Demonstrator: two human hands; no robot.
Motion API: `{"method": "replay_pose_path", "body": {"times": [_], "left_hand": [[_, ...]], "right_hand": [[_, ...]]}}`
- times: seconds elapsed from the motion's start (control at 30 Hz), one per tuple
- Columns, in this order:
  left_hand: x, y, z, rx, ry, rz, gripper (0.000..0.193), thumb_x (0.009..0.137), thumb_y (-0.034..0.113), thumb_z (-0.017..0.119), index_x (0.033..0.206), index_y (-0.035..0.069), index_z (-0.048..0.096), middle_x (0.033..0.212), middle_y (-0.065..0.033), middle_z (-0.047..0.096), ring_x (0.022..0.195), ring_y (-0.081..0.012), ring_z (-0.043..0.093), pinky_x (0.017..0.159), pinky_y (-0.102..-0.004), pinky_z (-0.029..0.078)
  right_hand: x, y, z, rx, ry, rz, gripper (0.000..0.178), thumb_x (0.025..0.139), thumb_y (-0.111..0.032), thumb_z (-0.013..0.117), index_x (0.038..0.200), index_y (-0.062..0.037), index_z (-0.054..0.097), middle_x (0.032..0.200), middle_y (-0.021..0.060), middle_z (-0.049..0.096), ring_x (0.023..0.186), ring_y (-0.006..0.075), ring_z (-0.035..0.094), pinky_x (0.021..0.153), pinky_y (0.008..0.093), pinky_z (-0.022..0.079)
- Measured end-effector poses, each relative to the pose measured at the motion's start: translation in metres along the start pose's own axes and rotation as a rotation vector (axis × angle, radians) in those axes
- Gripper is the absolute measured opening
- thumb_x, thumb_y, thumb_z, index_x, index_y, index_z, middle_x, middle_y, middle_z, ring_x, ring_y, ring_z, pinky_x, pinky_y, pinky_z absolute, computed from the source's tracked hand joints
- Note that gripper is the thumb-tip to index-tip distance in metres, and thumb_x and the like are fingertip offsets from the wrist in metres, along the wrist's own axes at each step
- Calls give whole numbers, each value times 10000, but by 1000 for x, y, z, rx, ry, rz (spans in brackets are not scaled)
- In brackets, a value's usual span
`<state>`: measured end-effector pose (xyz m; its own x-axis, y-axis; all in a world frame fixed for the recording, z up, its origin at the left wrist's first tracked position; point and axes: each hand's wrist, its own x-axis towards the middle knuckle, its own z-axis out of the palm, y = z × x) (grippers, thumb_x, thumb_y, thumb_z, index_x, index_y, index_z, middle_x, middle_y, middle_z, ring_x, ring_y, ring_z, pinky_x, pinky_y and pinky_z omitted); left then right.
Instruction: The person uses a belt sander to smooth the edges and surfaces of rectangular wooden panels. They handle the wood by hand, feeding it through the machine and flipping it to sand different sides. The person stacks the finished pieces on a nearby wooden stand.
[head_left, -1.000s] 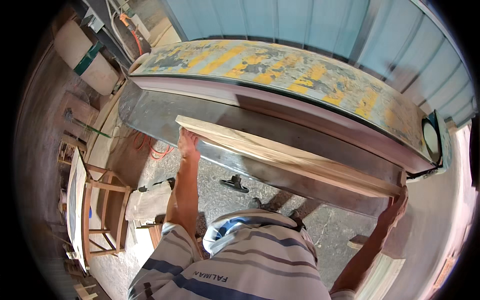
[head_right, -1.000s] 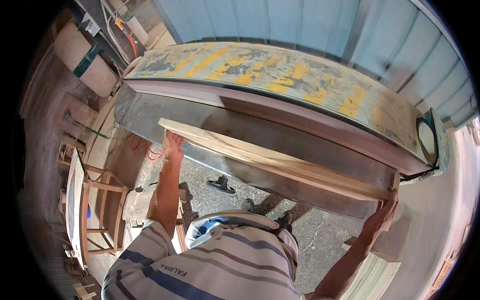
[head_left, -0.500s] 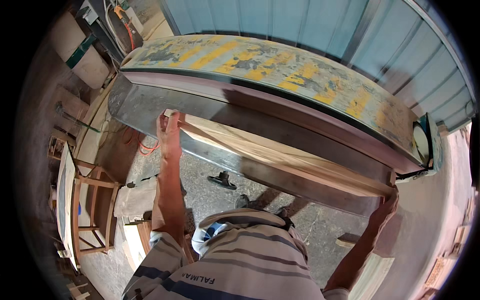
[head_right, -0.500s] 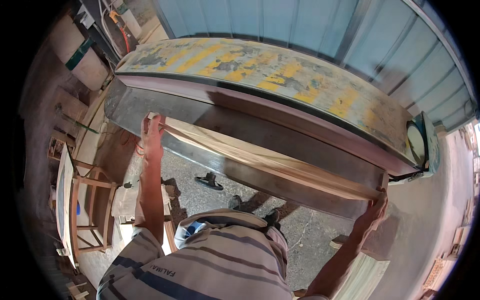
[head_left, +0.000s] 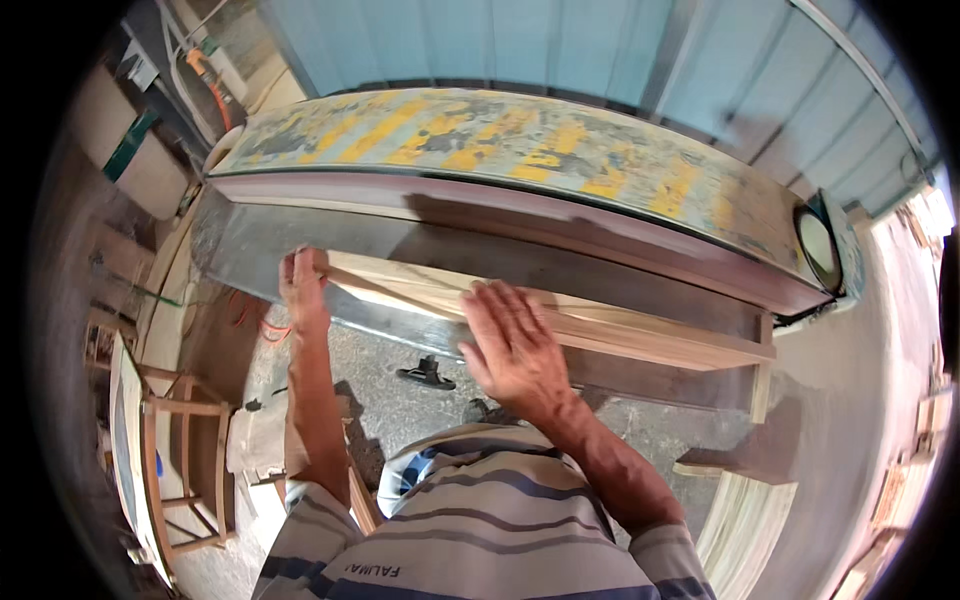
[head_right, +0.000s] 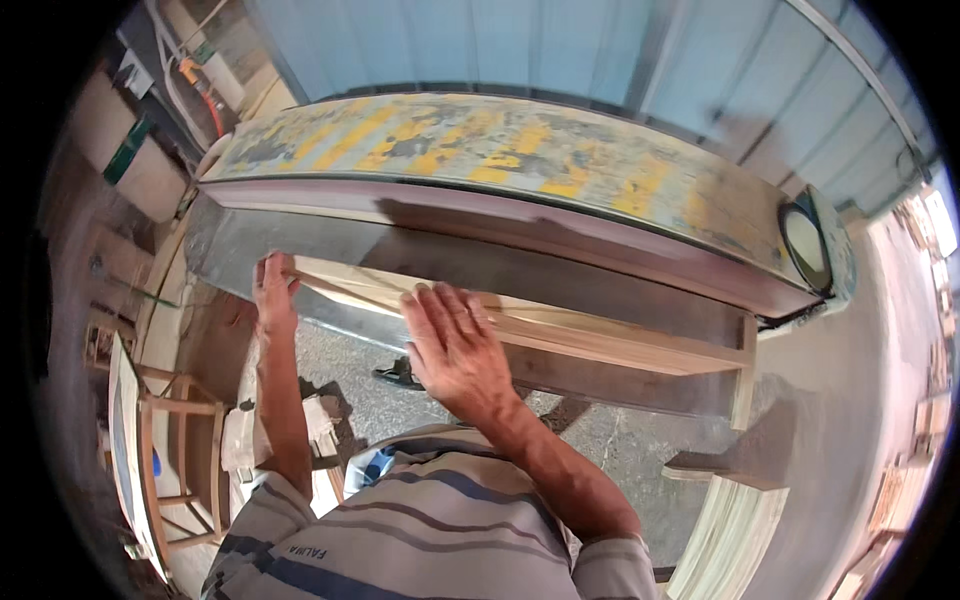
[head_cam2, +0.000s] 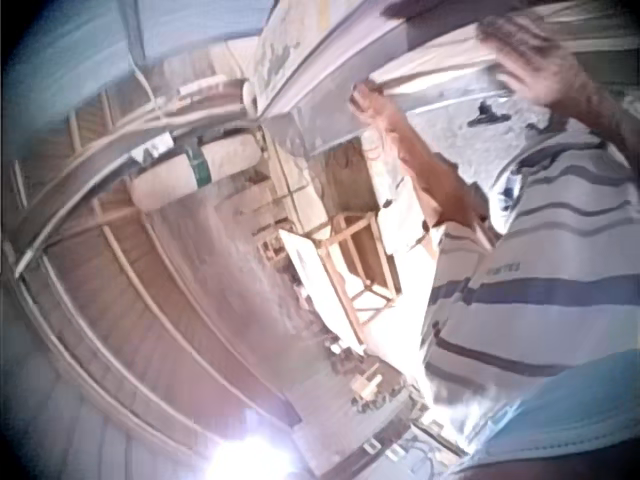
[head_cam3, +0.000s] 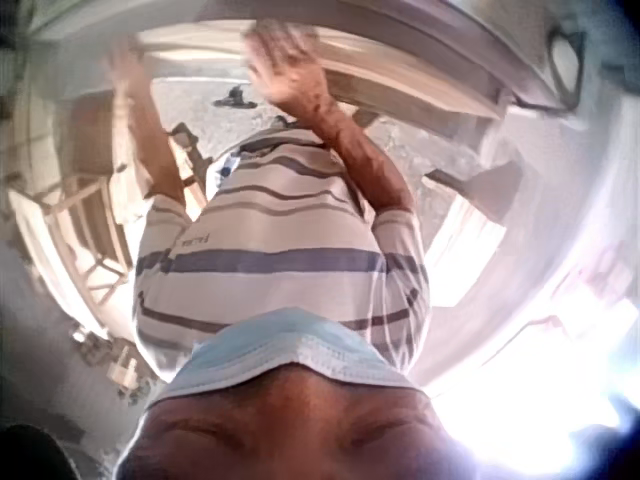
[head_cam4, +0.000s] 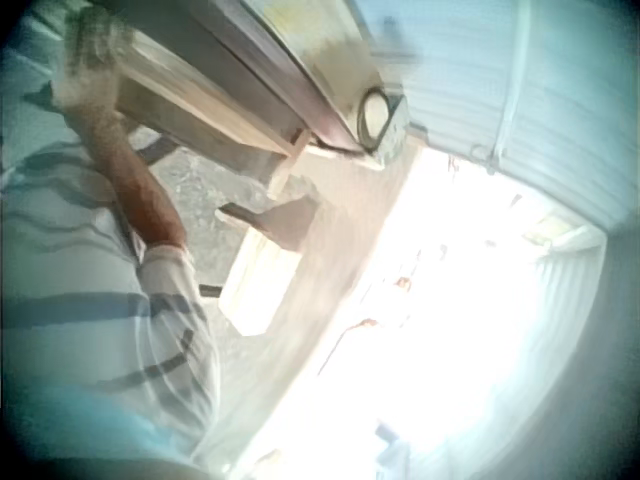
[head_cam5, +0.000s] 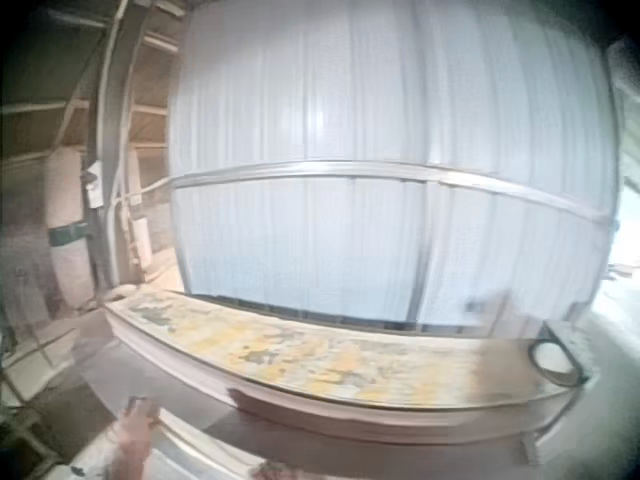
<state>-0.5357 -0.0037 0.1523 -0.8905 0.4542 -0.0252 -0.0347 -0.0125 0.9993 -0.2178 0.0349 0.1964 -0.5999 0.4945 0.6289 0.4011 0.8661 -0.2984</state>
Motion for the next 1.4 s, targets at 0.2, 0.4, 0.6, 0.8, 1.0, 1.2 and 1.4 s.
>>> {"method": "replay_pose_path", "body": {"times": [0.2, 0.4, 0.6, 0.8, 1.0, 1.2, 1.4], "left_hand": [[28, -22, -36, 17, -129, 33, 297, 889, 343, 498, 1099, 134, 513, 1065, -17, 511, 984, -155, 494, 784, -343, 424], [27, -19, -34, 30, -57, -24, 413, 886, 396, 496, 1196, 123, 499, 1166, -48, 506, 1047, -174, 491, 891, -356, 401], [26, -32, -44, 38, -334, -98, 617, 841, 526, 537, 1346, 198, 401, 1255, -33, 483, 1149, -202, 461, 945, -533, 252], [21, -49, -57, 173, -635, -4, 635, 844, 324, 644, 1369, 131, 342, 1361, 3, 393, 1224, -159, 370, 1008, -358, 298], [16, -80, -37, 110, -628, 10, 682, 804, 269, 699, 1361, 102, 345, 1267, -32, 473, 1131, -165, 443, 986, -333, 324], [-2, -71, -32, 597, -442, 89, 428, 784, 421, 672, 892, 7, 662, 792, -67, 637, 744, -180, 577, 683, -315, 458], [13, -125, -23, 763, -383, -135, 600, 682, 456, 747, 1008, -29, 616, 928, -119, 645, 830, -221, 610, 726, -352, 488]], "right_hand": [[-26, 19, -33, -103, -49, 115, 449, 783, -175, 591, 1187, -4, 496, 1218, 136, 535, 1170, 283, 475, 1041, 443, 296], [-105, 89, -117, -512, 100, 463, 444, 807, -185, 631, 1202, -38, 493, 1232, 124, 510, 1154, 298, 476, 997, 425, 338], [-225, 150, -157, 25, 749, 1029, 617, 839, -227, 650, 1341, -18, 358, 1345, 145, 399, 1216, 269, 421, 1004, 414, 345], [-217, 175, -121, 637, 458, 1008, 746, 794, -222, 691, 1389, -31, 285, 1352, 136, 393, 1229, 223, 387, 1001, 391, 339], [-223, 202, -125, 545, 148, 1149, 491, 808, -289, 662, 1190, -9, 532, 1091, 62, 590, 1033, 143, 493, 908, 307, 368], [-236, 172, -141, 297, 283, 1383, 413, 843, -353, 616, 1012, 22, 640, 784, 28, 616, 741, 93, 509, 669, 265, 430], [-272, 183, -125, 281, 390, 1370, 386, 870, -344, 586, 1012, 10, 643, 764, 21, 599, 726, 89, 488, 652, 257, 419]]}}
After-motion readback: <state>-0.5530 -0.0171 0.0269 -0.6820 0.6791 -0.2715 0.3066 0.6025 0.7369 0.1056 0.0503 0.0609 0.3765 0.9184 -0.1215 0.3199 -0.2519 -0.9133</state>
